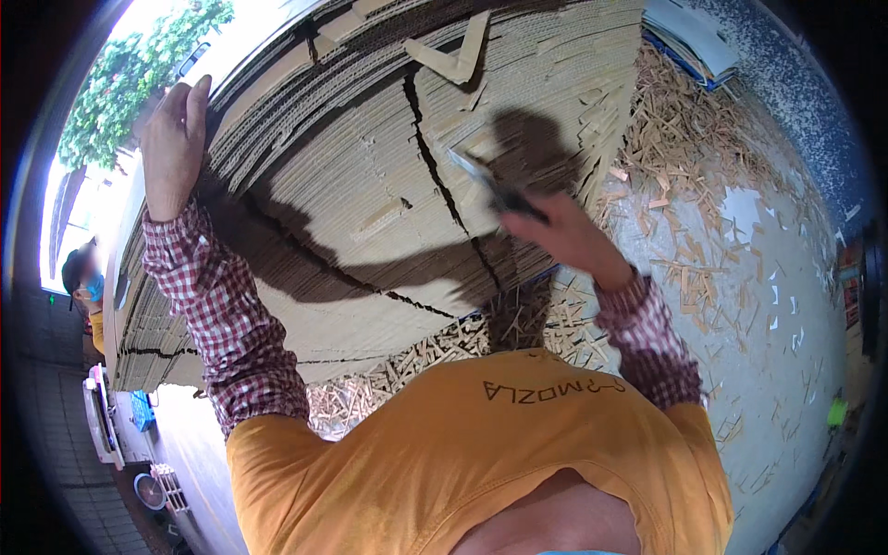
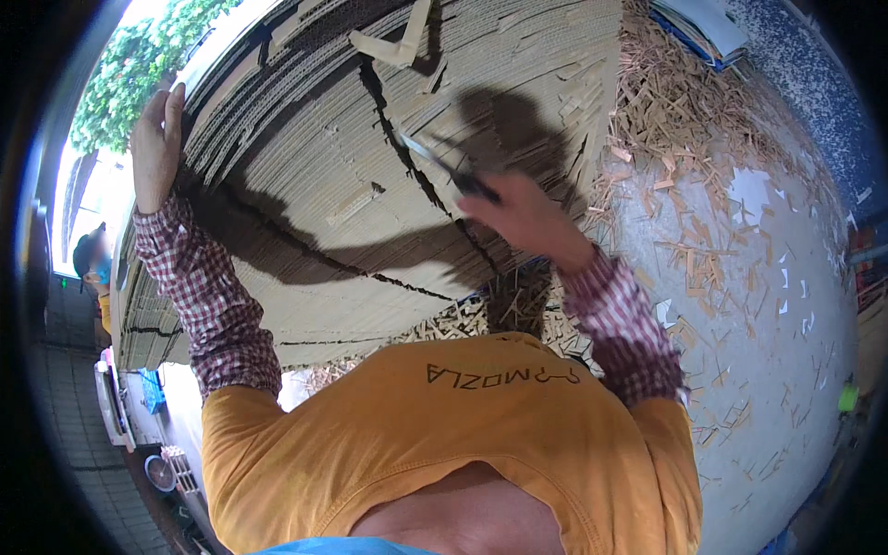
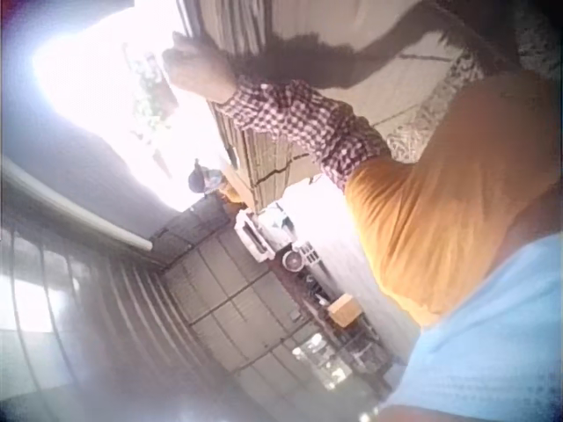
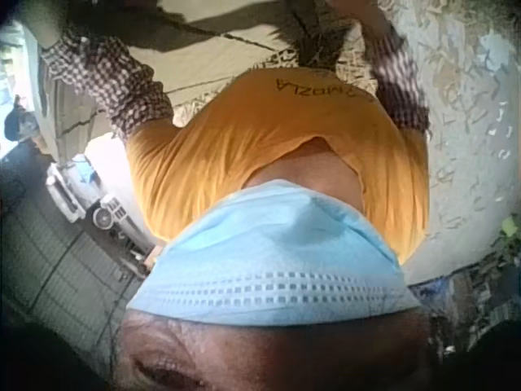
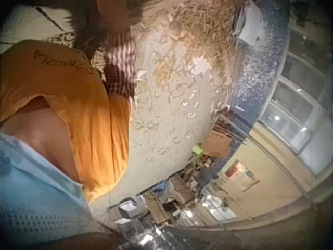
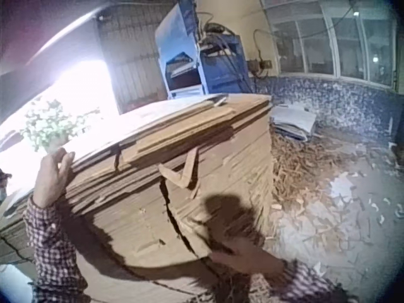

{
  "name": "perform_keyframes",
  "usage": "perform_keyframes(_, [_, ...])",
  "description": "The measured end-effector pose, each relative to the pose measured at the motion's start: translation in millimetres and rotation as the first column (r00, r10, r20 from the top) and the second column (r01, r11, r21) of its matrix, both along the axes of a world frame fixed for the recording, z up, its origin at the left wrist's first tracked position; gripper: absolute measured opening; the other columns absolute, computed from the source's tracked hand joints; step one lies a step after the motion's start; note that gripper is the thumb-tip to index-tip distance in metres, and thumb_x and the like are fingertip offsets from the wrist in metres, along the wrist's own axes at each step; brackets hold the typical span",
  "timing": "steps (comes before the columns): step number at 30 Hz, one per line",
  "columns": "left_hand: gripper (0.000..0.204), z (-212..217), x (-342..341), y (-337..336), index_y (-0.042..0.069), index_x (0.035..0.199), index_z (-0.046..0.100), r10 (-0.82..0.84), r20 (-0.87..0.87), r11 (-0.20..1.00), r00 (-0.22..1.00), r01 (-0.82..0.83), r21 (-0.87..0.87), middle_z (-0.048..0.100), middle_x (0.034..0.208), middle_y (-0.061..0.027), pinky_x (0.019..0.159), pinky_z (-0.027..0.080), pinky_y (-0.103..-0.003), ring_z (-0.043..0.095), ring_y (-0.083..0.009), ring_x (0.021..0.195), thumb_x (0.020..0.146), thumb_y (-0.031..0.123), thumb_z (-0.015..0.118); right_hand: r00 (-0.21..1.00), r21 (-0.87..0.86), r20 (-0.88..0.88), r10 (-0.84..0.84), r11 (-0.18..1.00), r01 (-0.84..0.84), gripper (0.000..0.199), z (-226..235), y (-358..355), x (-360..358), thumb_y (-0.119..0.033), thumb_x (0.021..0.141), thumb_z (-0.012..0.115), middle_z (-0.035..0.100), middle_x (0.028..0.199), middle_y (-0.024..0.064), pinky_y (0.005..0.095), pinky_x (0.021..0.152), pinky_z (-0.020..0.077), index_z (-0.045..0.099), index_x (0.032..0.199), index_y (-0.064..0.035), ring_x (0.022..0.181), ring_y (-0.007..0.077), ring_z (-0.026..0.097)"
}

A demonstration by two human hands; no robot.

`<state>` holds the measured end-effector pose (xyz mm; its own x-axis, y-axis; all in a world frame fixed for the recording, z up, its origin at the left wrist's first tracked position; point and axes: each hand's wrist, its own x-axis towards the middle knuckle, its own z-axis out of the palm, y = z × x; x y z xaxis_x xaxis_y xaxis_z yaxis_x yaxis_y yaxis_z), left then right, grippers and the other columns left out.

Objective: Using a utility knife to cut shapes out of a large stack of cardboard sheets.

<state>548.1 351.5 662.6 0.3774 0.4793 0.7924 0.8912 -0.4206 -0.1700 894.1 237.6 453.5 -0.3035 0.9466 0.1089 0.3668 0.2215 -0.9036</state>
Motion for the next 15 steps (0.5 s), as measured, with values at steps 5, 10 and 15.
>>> perform_keyframes(5, [0.044,-5.2,1.1,5.3,-0.004,0.082,0.059,0.022,0.048,0.998,0.999,-0.019,-0.062,0.055,0.063,-0.0209,0.055,0.040,-0.039,0.052,-0.0291,0.054,0.092,0.038,0.049,0.988,0.024,-0.039,-0.150,0.988,0.151,0.042,65.2,63.6,-21.9,-0.036,0.087,0.055,0.039,0.053,-0.0006,0.0303,0.046,0.0323,0.050,0.069,0.0019,0.051,0.0091,0.038])
perform_keyframes(10, [0.043,-2.1,-4.6,5.3,-0.004,0.083,0.059,0.045,0.068,0.992,0.997,-0.037,-0.122,0.054,0.063,-0.0205,0.054,0.040,-0.038,0.051,-0.0281,0.054,0.092,0.037,0.050,0.953,0.294,-0.282,-0.109,0.936,0.194,0.039,34.4,61.5,-44.9,-0.036,0.089,0.053,0.038,0.055,-0.0034,0.0272,0.046,0.0269,0.051,0.069,-0.0020,0.052,0.0067,0.034])
perform_keyframes(15, [0.040,0.7,1.7,-18.2,-0.005,0.081,0.058,0.058,0.057,0.995,0.997,-0.053,-0.088,0.052,0.064,-0.0211,0.056,0.040,-0.038,0.052,-0.0303,0.057,0.091,0.034,0.051,0.930,0.182,-0.304,-0.207,0.945,0.270,0.032,17.5,24.3,-48.6,-0.029,0.088,0.054,0.041,0.056,0.0040,0.0314,0.047,0.0308,0.051,0.074,-0.0003,0.052,0.0119,0.037])
